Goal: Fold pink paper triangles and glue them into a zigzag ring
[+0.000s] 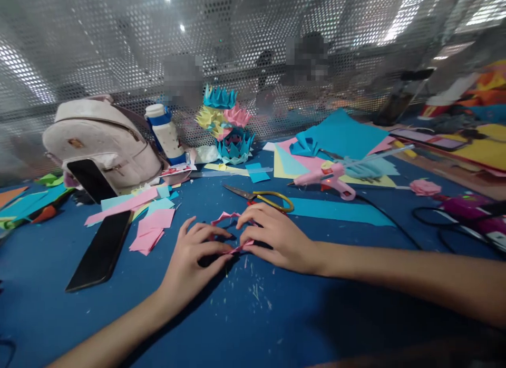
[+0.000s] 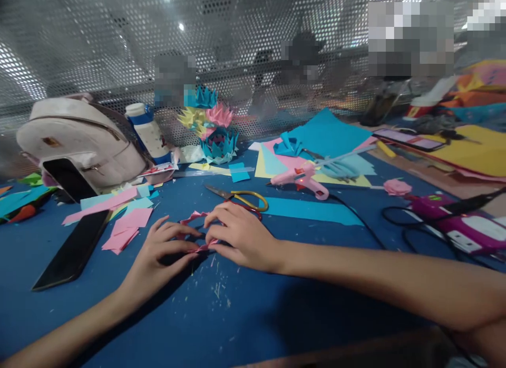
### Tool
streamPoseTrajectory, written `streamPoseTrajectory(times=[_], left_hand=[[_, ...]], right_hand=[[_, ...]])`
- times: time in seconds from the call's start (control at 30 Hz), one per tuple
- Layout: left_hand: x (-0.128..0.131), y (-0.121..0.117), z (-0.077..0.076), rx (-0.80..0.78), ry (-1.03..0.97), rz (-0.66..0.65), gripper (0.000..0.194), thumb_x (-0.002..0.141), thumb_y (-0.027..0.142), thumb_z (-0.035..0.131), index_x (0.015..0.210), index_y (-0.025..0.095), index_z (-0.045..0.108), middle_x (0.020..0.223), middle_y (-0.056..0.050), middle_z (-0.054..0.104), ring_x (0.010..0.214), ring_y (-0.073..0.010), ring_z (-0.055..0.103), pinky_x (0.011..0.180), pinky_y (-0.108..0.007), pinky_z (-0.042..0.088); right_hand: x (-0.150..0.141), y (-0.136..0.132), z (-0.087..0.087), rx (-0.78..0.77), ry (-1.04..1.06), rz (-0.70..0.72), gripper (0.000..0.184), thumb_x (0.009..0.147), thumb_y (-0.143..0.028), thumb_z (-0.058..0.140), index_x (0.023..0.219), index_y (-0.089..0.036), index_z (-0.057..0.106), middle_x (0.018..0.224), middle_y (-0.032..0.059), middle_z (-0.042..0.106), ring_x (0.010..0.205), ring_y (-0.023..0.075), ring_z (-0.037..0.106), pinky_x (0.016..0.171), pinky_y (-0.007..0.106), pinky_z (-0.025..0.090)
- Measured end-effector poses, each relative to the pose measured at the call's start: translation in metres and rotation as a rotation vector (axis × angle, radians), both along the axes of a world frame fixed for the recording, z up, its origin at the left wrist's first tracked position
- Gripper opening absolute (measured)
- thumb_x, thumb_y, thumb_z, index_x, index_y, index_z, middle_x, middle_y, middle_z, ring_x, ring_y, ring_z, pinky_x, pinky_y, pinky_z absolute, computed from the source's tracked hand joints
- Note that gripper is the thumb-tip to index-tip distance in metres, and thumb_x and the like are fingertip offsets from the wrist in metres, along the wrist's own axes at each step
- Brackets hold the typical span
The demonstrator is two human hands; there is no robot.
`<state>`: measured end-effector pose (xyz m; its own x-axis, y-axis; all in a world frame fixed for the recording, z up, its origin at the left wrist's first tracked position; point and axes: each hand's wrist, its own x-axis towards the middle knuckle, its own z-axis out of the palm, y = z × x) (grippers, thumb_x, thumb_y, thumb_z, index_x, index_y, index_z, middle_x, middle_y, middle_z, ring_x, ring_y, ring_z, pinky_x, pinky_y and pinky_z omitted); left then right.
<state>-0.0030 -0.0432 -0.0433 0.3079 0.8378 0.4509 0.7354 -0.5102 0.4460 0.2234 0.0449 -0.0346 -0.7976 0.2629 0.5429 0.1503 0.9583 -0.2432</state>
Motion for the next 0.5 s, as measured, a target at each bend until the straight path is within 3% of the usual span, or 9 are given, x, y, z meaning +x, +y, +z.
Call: streamPoseTrajectory(times=[0.27, 0.5], left_hand=[[0.0063, 0.0011, 0.0018, -0.037, -0.144, 0.061, 0.009, 0.090, 0.027, 0.070, 0.081, 0.028, 0.073, 0.102, 0.000, 0.073, 0.099, -0.0228, 0.066, 0.106, -0.054, 0.029], [0.0052, -0.0044, 0.0050, 0.014, -0.128, 0.049, 0.014, 0.089, 0.030, 0.071, 0.076, 0.026, 0.071, 0.096, 0.000, 0.074, 0.092, -0.0217, 0.066, 0.106, -0.053, 0.030]], right_hand=[[0.0011, -0.0011, 0.0009, -0.059, 0.028, -0.010, 0.007, 0.094, -0.024, 0.062, 0.092, -0.019, 0.067, 0.116, 0.0086, 0.061, 0.115, 0.0225, 0.052, 0.102, 0.042, 0.041], [0.0015, -0.0048, 0.0021, -0.024, 0.044, 0.014, 0.007, 0.094, -0.025, 0.062, 0.092, -0.021, 0.068, 0.121, 0.0092, 0.059, 0.121, 0.0240, 0.048, 0.105, 0.046, 0.039]])
